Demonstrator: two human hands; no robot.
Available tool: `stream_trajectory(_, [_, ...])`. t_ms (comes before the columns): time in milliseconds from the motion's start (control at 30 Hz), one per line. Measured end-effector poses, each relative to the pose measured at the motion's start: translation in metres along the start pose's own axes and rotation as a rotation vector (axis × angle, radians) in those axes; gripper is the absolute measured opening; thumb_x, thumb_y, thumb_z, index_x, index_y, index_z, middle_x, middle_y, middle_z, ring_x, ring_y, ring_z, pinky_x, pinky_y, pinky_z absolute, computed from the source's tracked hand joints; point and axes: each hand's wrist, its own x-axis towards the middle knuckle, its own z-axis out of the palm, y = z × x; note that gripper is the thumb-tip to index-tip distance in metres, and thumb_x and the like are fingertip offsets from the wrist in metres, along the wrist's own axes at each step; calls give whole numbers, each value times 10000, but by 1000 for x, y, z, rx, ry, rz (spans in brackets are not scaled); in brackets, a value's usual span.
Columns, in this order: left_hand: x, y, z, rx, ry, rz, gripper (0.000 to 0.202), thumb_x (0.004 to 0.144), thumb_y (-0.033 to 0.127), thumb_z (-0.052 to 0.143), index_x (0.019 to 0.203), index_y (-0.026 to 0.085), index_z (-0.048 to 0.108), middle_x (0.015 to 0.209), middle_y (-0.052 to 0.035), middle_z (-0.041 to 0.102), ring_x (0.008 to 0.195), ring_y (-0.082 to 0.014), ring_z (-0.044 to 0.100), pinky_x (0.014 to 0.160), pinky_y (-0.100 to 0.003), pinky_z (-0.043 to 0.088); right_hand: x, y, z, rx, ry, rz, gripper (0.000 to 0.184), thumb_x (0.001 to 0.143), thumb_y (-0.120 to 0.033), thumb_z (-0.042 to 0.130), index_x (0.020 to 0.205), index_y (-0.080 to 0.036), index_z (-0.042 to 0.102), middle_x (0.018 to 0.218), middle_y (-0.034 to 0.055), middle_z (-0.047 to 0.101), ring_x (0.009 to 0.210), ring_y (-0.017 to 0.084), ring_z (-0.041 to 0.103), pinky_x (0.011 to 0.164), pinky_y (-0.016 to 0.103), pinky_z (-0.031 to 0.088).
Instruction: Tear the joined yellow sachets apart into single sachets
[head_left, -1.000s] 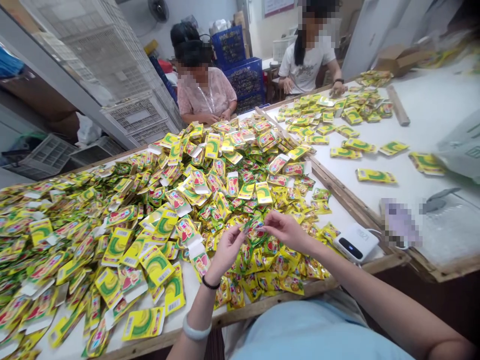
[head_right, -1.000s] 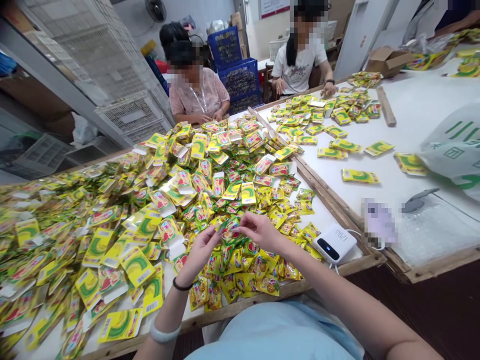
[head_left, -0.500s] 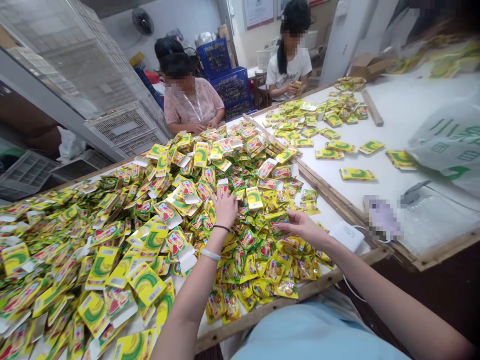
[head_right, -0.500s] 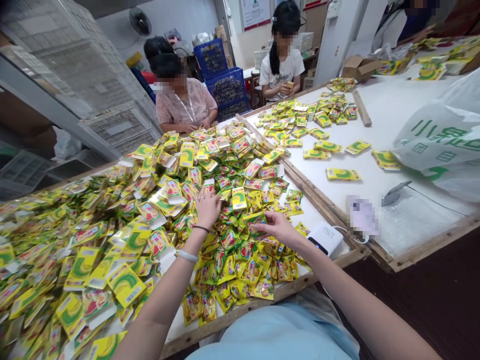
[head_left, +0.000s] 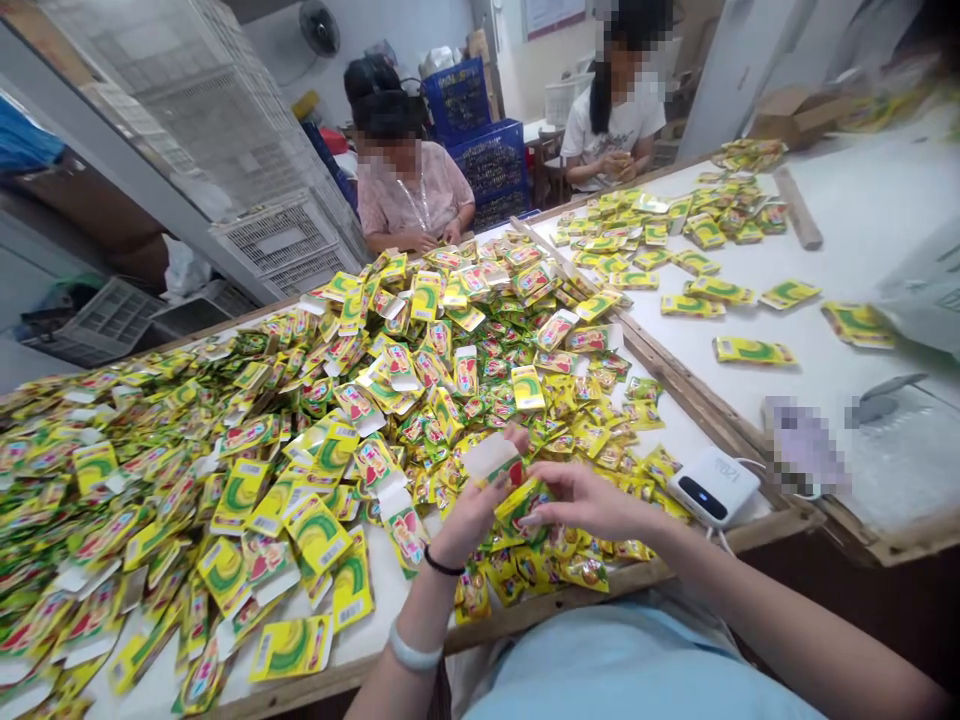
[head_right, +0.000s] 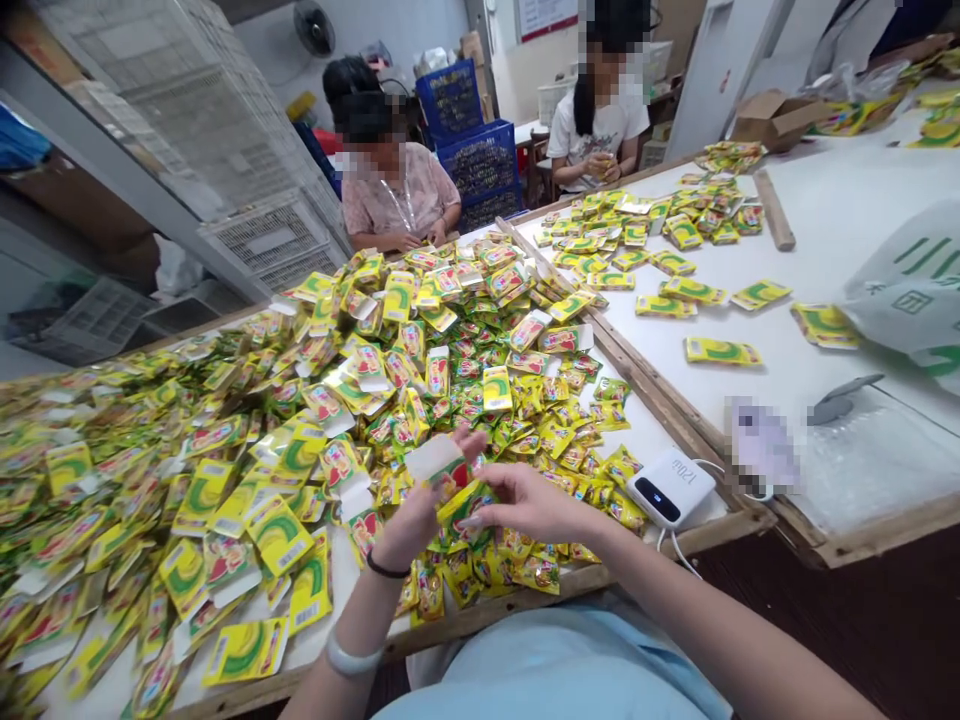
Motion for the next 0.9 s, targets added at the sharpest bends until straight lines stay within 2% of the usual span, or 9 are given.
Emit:
stream_trajectory(100, [-4, -13, 9, -140, 50, -120, 427, 852, 413, 456, 1204, 184, 532, 1255, -102, 546, 1179, -243, 486, 1019, -393, 356, -8, -4, -4, -48, 160, -50, 266, 755, -315, 658, 989, -192, 631, 1091, 56, 562, 814, 147, 612, 616, 233, 551])
stream_trajectory(200, [-3, -14, 12, -73, 186, -136, 305, 769, 365, 591, 1006, 175, 617, 1024, -66, 658, 1011, -219, 580, 942, -344, 415, -9, -18, -15, -42, 434, -149, 241, 772, -315, 642, 980, -197, 613, 920, 37, 581, 710, 126, 595, 551, 222, 541])
stream_trajectory(300, [-1, -8, 19, -2, 115, -231, 292, 669, 354, 694, 859, 147, 614, 773, -34, 655, 742, -178, 604, 755, -305, 484, 1, -31, -17, -68, 570, -288, 240, 783, -297, 637, 1001, -221, 568, 818, 13, 589, 674, 121, 577, 542, 220, 521])
stream_trajectory(367, [-2, -2, 24, -22, 53, -283, 309, 628, 364, 723, 800, 144, 591, 674, -7, 611, 602, -138, 555, 621, -271, 476, 8, -35, -13, -182, 559, -394, 198, 791, -271, 630, 972, -226, 565, 861, 17, 588, 761, 135, 579, 649, 253, 521])
stream_trajectory(467, [-5, 6, 27, -24, -13, -297, 264, 630, 337, 718, 732, 141, 573, 611, 12, 565, 555, -112, 508, 570, -242, 444, 10, -36, -10, -473, 426, -467, 101, 831, -228, 575, 927, -207, 594, 880, 32, 579, 839, 152, 560, 740, 283, 481])
stream_trajectory(600, [-7, 9, 23, 91, -102, -265, 277, 624, 252, 718, 850, 148, 595, 732, -2, 605, 652, -130, 538, 636, -245, 453, 1, -40, -11, -818, 139, -291, 180, 862, -181, 517, 1007, -219, 616, 865, 30, 582, 804, 144, 560, 712, 263, 444])
stream_trajectory(667, [-7, 4, 22, 130, -90, -250, 317, 604, 221, 726, 880, 156, 586, 776, -2, 606, 686, -135, 543, 654, -245, 458, -4, -43, -11, -927, 64, -207, 223, 863, -158, 496, 1041, -229, 611, 891, 30, 584, 792, 142, 569, 704, 259, 438])
stream_trajectory(767, [-8, -1, 22, 123, -121, -302, 294, 619, 238, 719, 859, 150, 573, 707, 10, 576, 631, -120, 529, 604, -234, 451, -8, -46, -13, -910, 29, -170, 234, 855, -152, 497, 1059, -224, 587, 950, 39, 592, 847, 151, 577, 739, 263, 442])
stream_trajectory(900, [-10, 2, 20, 50, -213, -398, 277, 647, 294, 717, 824, 140, 569, 654, 10, 560, 565, -101, 510, 557, -225, 434, -11, -40, -18, -725, 165, -172, 114, 851, -216, 532, 953, -194, 578, 853, 26, 615, 726, 131, 570, 645, 238, 445])
